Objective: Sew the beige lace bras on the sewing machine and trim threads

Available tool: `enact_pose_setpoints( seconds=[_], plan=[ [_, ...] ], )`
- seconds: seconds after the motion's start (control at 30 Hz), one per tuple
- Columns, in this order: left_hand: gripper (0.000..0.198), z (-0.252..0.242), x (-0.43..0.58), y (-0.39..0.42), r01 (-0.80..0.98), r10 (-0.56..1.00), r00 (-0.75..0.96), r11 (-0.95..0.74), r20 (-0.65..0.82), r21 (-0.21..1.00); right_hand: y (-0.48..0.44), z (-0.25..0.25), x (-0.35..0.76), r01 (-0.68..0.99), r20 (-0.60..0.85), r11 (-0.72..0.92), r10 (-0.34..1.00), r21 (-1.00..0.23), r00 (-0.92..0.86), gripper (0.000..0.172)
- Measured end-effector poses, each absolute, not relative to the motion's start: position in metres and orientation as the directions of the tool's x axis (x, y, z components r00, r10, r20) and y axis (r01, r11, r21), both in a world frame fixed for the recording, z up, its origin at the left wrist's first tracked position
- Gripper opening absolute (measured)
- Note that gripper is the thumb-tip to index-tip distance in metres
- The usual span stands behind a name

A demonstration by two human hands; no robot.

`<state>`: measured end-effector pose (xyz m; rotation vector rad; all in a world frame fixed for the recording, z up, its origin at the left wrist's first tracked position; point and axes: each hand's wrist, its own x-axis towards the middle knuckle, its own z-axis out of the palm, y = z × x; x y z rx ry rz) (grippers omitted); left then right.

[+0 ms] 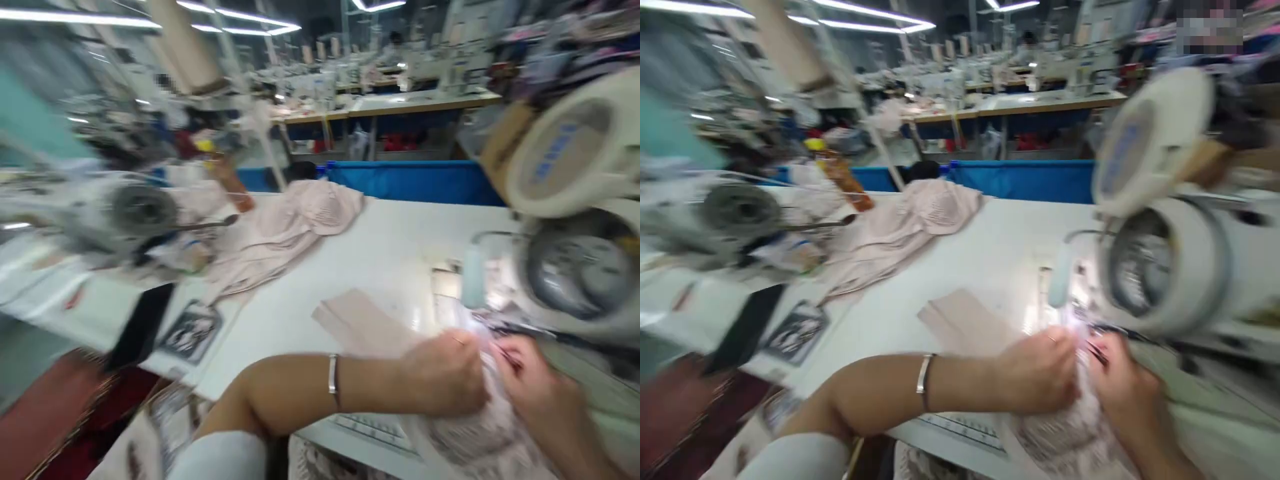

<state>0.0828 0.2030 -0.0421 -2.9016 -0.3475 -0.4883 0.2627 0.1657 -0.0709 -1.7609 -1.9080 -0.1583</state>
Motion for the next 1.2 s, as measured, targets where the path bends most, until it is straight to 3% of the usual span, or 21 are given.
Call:
enact_pose_setpoints(
  seconds=[0.2,0.43,0.63,0.83,1.2],
  plan=[
    [0.046,-0.051,0.085,0.203,0.351,0.287,0.858,-0.933,0.426,-0.08,0.161,-0.054,0.262,0.959,0.428,0.141,0.903,-0.246,-0.023,0.012],
    [0.038,-0.043,0.084,0.2,0.362,0.369,0.853,-0.928,0.37,0.092,0.154,-0.048,0.258,0.957,0.458,0.274,0.865,-0.092,-0.204,0.021],
    [0.035,-0.042,0.083,0.203,0.358,0.384,0.854,-0.923,0.35,0.137,0.153,-0.048,0.257,0.947,0.502,0.321,0.819,-0.002,-0.277,0.026],
    [0.032,-0.041,0.083,0.201,0.372,0.404,0.85,-0.915,0.338,0.159,0.152,-0.052,0.26,0.961,0.415,0.275,0.879,-0.034,-0.237,0.032],
    [0.031,-0.039,0.082,0.203,0.352,0.371,0.861,-0.928,0.349,0.118,0.155,-0.052,0.26,0.962,0.4,0.26,0.893,-0.087,-0.205,0.033]
  ],
)
